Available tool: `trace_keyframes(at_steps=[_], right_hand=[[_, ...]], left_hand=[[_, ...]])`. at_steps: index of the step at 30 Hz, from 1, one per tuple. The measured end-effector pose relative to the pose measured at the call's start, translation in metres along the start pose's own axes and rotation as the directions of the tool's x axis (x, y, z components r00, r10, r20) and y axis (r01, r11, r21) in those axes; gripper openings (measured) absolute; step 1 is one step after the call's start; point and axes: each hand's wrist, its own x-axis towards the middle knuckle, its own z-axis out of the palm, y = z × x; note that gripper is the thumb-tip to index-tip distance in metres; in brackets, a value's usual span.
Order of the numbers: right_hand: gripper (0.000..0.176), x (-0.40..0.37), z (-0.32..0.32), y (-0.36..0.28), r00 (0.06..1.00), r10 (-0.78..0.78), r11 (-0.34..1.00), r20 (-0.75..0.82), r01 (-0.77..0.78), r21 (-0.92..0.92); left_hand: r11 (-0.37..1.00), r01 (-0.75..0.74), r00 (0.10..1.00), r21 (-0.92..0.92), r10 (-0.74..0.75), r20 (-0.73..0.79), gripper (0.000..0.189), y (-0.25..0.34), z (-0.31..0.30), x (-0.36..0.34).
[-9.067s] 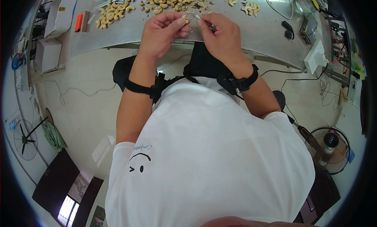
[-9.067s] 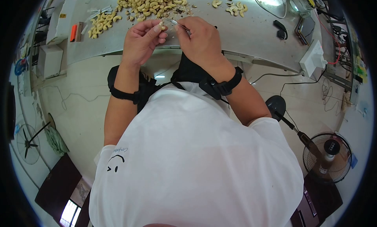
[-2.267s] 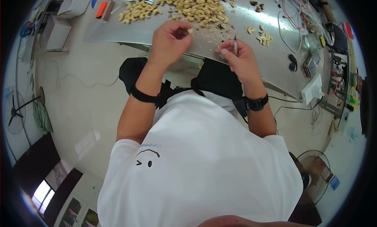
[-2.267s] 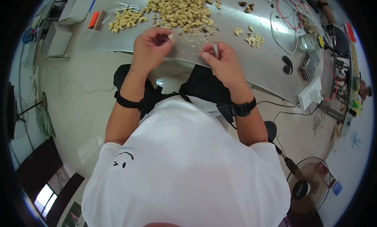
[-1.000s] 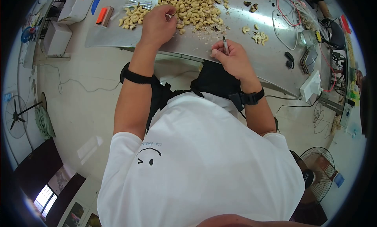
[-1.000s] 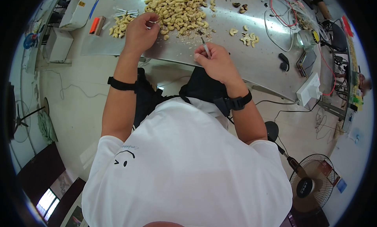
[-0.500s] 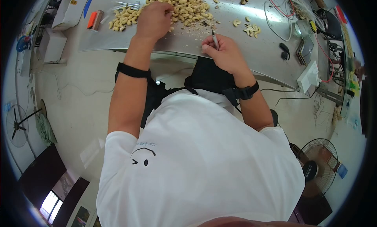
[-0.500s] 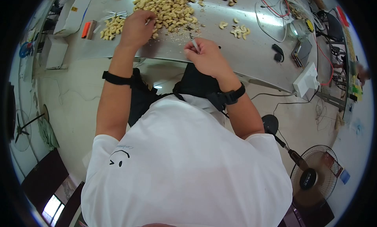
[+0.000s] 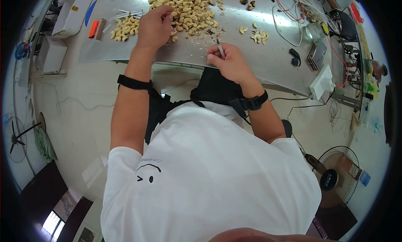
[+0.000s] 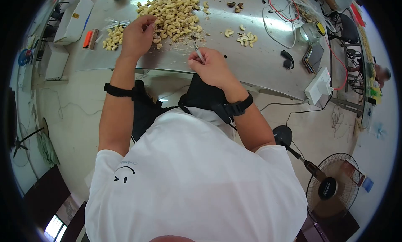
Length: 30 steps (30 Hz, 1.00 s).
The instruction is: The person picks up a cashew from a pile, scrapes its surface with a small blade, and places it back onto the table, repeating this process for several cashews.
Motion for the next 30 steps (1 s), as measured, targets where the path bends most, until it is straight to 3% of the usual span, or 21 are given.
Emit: trace_keyframes(at_steps=[2,4,7,13,16,19,30], right_hand=[[0.014,0.000,0.001,0.000,1.000,-0.001,0.999,-0.008,0.002,0.039],[0.014,0.001,0.001,0.000,1.000,0.015,0.998,0.000,-0.015,0.059],[0.014,0.002,0.000,-0.004,0.999,0.047,0.998,0.021,-0.048,0.049],[0.023,-0.007,-0.005,-0.033,0.979,0.186,0.978,0.077,-0.192,0.078],[0.026,-0.012,-0.001,-0.033,1.000,0.025,0.999,0.014,-0.025,0.020],[0.026,-0.014,0.003,-0.037,0.994,-0.078,0.994,-0.070,0.083,0.067],[0.027,-0.014,0.005,-0.037,0.988,-0.111,0.994,-0.111,0.112,0.003]], left_hand=[[0.939,0.184,0.983,-0.292,-0.178,0.048,0.021,0.003,-0.004,-0.003],[0.695,0.346,0.935,-0.630,-0.308,0.174,0.020,0.015,-0.011,-0.011],[0.422,0.436,0.897,-0.795,-0.280,0.343,0.023,0.021,-0.016,-0.025],[0.021,0.513,0.828,-0.858,-0.275,0.488,0.026,0.033,-0.005,-0.051],[-0.056,0.532,0.828,-0.845,-0.174,0.533,0.026,0.034,0.004,-0.064],[-0.022,0.548,0.822,-0.836,-0.166,0.544,0.025,0.035,0.012,-0.074],[-0.036,0.548,0.834,-0.835,-0.043,0.550,0.028,0.026,0.022,-0.084]])
